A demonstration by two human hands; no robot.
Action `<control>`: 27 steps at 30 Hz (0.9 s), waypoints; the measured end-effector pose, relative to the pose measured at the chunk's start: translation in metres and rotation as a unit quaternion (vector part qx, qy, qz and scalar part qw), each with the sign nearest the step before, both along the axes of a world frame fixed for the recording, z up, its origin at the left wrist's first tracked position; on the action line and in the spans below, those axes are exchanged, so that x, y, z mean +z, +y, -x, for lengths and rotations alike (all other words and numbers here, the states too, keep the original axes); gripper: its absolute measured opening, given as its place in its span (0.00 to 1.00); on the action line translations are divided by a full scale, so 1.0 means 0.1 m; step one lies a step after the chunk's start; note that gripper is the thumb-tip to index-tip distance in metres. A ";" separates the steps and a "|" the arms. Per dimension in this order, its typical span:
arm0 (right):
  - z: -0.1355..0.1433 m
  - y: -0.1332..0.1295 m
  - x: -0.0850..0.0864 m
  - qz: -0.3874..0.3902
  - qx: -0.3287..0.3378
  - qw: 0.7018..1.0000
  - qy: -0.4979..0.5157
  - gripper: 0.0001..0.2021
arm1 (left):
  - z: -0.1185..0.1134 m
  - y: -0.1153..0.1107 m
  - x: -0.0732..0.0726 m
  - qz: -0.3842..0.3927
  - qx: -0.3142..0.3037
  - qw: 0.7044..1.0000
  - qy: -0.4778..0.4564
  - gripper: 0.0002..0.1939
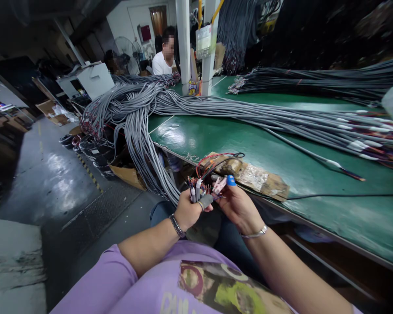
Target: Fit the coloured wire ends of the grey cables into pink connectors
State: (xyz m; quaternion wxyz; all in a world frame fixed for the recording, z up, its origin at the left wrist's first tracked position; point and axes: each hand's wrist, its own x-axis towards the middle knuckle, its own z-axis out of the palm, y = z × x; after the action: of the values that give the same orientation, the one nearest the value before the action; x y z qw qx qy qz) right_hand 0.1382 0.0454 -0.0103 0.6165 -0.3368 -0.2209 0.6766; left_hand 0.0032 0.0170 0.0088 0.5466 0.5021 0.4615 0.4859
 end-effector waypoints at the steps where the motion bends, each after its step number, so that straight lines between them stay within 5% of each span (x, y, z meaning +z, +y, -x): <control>1: 0.01 0.01 -0.01 -0.006 -0.004 1.000 0.001 0.15 | 0.00 0.00 0.00 0.002 -0.003 1.000 0.003 0.21; 7: 0.03 0.02 -0.02 0.007 -0.009 1.000 0.028 0.15 | -0.01 0.00 0.01 0.007 -0.021 1.000 0.002 0.20; 18: -0.07 -0.08 0.03 0.010 0.113 0.993 0.043 0.20 | 0.08 -0.08 -0.05 -0.025 -0.004 0.999 -0.023 0.19; 22: -0.06 -0.07 0.04 0.025 0.094 0.994 0.041 0.13 | 0.08 -0.08 -0.02 -0.030 0.015 0.999 -0.029 0.17; 27: -0.03 -0.13 0.02 0.021 0.037 0.999 0.010 0.15 | 0.08 -0.07 -0.01 -0.051 0.035 0.997 -0.040 0.16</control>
State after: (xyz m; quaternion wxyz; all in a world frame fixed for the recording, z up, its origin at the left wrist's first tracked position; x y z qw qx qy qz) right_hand 0.1414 0.0325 -0.0082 0.5858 -0.3348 -0.2125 0.7068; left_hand -0.0044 0.0102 0.0079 0.5214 0.4930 0.4308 0.5473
